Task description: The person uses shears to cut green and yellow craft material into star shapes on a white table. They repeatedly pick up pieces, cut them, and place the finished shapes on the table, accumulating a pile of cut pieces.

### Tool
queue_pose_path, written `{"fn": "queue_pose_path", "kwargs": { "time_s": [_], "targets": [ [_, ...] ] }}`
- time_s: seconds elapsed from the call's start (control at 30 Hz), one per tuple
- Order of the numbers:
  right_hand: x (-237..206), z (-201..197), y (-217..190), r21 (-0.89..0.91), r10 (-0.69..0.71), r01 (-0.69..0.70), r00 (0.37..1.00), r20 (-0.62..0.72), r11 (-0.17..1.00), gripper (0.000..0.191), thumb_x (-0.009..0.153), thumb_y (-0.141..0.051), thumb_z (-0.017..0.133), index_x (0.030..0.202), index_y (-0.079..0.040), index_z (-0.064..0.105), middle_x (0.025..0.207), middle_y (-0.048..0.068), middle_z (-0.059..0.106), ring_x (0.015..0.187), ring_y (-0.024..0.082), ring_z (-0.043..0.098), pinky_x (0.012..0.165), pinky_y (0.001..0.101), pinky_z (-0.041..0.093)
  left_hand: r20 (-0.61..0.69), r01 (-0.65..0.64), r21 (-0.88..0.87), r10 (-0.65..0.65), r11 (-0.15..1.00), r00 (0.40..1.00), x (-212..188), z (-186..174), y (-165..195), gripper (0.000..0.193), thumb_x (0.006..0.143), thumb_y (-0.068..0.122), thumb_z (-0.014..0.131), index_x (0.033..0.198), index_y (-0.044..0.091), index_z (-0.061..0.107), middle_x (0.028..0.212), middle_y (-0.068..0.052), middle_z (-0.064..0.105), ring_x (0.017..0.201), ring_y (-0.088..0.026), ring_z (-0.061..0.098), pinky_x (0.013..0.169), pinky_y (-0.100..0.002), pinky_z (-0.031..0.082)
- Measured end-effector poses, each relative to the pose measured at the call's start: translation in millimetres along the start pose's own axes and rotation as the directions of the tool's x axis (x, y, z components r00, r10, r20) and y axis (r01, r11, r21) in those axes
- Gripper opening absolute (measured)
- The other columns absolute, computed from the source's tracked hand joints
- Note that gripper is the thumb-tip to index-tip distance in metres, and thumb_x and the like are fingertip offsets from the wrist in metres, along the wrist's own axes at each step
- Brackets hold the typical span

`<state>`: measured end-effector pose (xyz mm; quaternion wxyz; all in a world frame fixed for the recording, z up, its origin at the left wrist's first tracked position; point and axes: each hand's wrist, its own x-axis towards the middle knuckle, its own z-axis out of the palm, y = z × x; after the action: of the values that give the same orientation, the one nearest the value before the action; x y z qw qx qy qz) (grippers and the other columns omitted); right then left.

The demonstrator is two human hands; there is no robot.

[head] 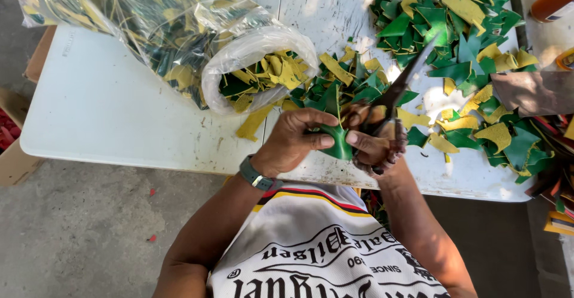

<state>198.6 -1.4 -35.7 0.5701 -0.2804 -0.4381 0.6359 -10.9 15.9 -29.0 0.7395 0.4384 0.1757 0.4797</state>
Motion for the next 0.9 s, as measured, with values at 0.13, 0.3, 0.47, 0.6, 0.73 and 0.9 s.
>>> {"fn": "queue_pose_path", "kwargs": {
  "time_s": [0.13, 0.3, 0.47, 0.6, 0.73, 0.9],
  "targets": [
    [5.8, 2.7, 18.3, 0.247, 0.174, -0.168, 0.985, -0.002, 0.954, 0.021, 0.098, -0.01, 0.075, 0.112, -0.008, 0.059, 0.104, 0.003, 0.059, 0.1, 0.013, 0.06, 0.094, 0.0268, 0.052, 0.057, 0.036, -0.167, -0.027, 0.985, 0.998, 10.6, -4.0, -5.9, 0.032, 0.093, -0.005, 0.075, 0.123, 0.002, 0.07, 0.113, -0.01, 0.074, 0.103, -0.018, 0.072, 0.091, -0.034, 0.062],
    [16.5, -5.2, 22.9, 0.197, 0.158, -0.118, 0.966, -0.205, 0.973, 0.021, 0.091, -0.003, 0.075, 0.105, -0.009, 0.062, 0.097, 0.001, 0.064, 0.085, 0.011, 0.063, 0.068, 0.0247, 0.048, -0.051, 0.022, 0.537, 0.006, 0.843, 0.999, 11.5, -22.5, 21.1, 0.034, 0.099, 0.004, 0.069, 0.133, 0.004, 0.07, 0.119, -0.005, 0.072, 0.1, -0.01, 0.061, 0.089, -0.028, 0.055],
    [8.7, -7.8, 16.2, 0.116, 0.101, -0.074, 0.962, -0.252, 0.991, 0.018, 0.093, -0.003, 0.075, 0.105, -0.008, 0.063, 0.089, 0.0, 0.064, 0.064, 0.007, 0.056, 0.049, 0.021, 0.041, -0.041, 0.056, 0.494, -0.042, 0.868, 0.998, 6.2, -11.8, 27.1, 0.041, 0.098, 0.009, 0.07, 0.138, 0.007, 0.063, 0.125, 0.0, 0.069, 0.11, -0.009, 0.064, 0.091, -0.028, 0.059],
    [4.7, -0.7, 14.2, 0.103, 0.101, -0.074, 0.954, -0.283, 0.992, 0.018, 0.092, -0.003, 0.076, 0.105, -0.009, 0.065, 0.081, 0.0, 0.064, 0.051, 0.007, 0.051, 0.039, 0.0203, 0.037, -0.074, -0.039, 0.576, 0.1, 0.817, 0.992, -2.0, -4.4, 23.2, 0.062, 0.088, 0.002, 0.075, 0.145, 0.006, 0.05, 0.122, -0.007, 0.064, 0.106, -0.012, 0.061, 0.078, -0.026, 0.057],
    [5.7, 4.5, 16.6, 0.184, 0.164, -0.117, 0.951, -0.263, 0.976, 0.017, 0.092, -0.003, 0.074, 0.105, -0.01, 0.065, 0.08, 0.002, 0.067, 0.059, 0.013, 0.064, 0.047, 0.0254, 0.048, -0.207, -0.014, 0.328, 0.087, 0.945, 0.974, -0.6, -8.6, 13.0, 0.061, 0.091, -0.003, 0.07, 0.146, 0.008, 0.044, 0.115, -0.008, 0.068, 0.098, -0.01, 0.068, 0.082, -0.024, 0.06],
    [5.8, 2.8, 23.5, 0.187, 0.175, -0.13, 0.952, -0.25, 0.974, 0.018, 0.094, -0.002, 0.073, 0.108, -0.009, 0.064, 0.083, 0.003, 0.067, 0.066, 0.014, 0.068, 0.053, 0.0285, 0.053, -0.13, -0.065, 0.509, 0.151, 0.858, 0.98, -1.2, -19.0, -0.1, 0.039, 0.1, -0.008, 0.067, 0.136, 0.002, 0.057, 0.122, -0.006, 0.063, 0.097, -0.008, 0.06, 0.082, -0.025, 0.057]
  ]
}}
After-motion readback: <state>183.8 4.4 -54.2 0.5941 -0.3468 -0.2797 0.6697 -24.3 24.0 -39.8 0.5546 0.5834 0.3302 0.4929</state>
